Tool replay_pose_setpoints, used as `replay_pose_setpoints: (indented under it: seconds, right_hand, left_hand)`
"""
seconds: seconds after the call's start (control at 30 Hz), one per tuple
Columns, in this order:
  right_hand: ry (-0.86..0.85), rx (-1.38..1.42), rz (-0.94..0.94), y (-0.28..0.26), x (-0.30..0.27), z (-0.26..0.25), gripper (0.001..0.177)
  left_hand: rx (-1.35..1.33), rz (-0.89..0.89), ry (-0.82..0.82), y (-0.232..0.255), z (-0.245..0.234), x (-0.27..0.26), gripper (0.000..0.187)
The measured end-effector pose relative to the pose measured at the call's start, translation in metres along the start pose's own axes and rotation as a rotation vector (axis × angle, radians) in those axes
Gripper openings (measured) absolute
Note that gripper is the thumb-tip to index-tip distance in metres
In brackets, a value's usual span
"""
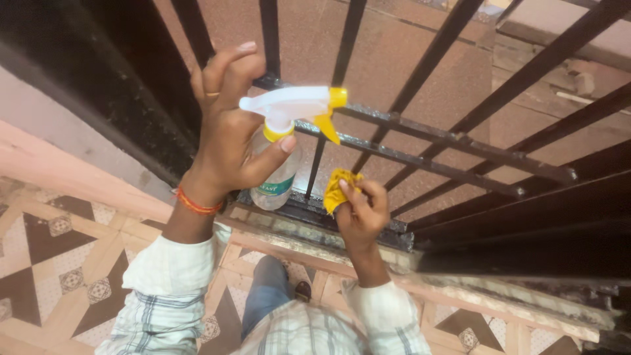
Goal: The person cleans a metal gate by wiping its bars with a cloth while holding a spray bottle.
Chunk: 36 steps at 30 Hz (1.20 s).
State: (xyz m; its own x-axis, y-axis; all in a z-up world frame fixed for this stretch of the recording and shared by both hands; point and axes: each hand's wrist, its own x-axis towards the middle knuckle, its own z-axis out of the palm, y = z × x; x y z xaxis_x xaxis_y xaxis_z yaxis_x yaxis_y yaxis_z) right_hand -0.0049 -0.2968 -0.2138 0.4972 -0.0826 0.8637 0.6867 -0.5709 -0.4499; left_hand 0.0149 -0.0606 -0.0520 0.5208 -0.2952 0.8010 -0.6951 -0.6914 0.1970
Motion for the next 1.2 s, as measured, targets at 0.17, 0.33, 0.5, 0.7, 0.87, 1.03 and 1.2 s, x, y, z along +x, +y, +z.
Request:
replay_pose_setpoints:
  seconds: [0.17,0.33,0.5,0.7,0.87,1.03,1.2]
  right_hand:
    - [-0.132,-0.053,0.052,-0.008,-0.008,-0.013,0.039]
    - [0.038,-0.068,-0.282,-0.056,0.074,-0.060,0.036]
    - [-0.030,-0.268,-0.437,-0.078,0.150,-0.067,0.034]
    - [-0.040,-0.369,-0.504,-0.074,0.124,-0.060,0.033]
    - [-0.100,-0.336,-0.418,-0.079,0.133,-0.057,0.032]
    - [-0.187,-0.368,-0.466,-0.098,0.153,-0.037,0.016]
    - [-0.203,-0.381,-0.479,-0.092,0.148,-0.057,0.020]
  left_hand:
    - [-0.005,0.010,0.018,0.001,-0.002,-0.001,0.038]
    - [-0.014,0.010,0.030,0.011,-0.006,0.005,0.038]
    - [-0.073,-0.043,0.031,0.019,-0.010,0.006,0.042]
    - [-0.076,-0.021,0.054,0.014,-0.007,0.004,0.039]
    - [-0.085,0.003,0.029,0.011,-0.010,0.004,0.039]
    - [-0.118,0.013,-0.029,0.008,-0.016,0.003,0.039]
    - [-0.148,-0.001,-0.053,0.008,-0.019,0.001,0.037]
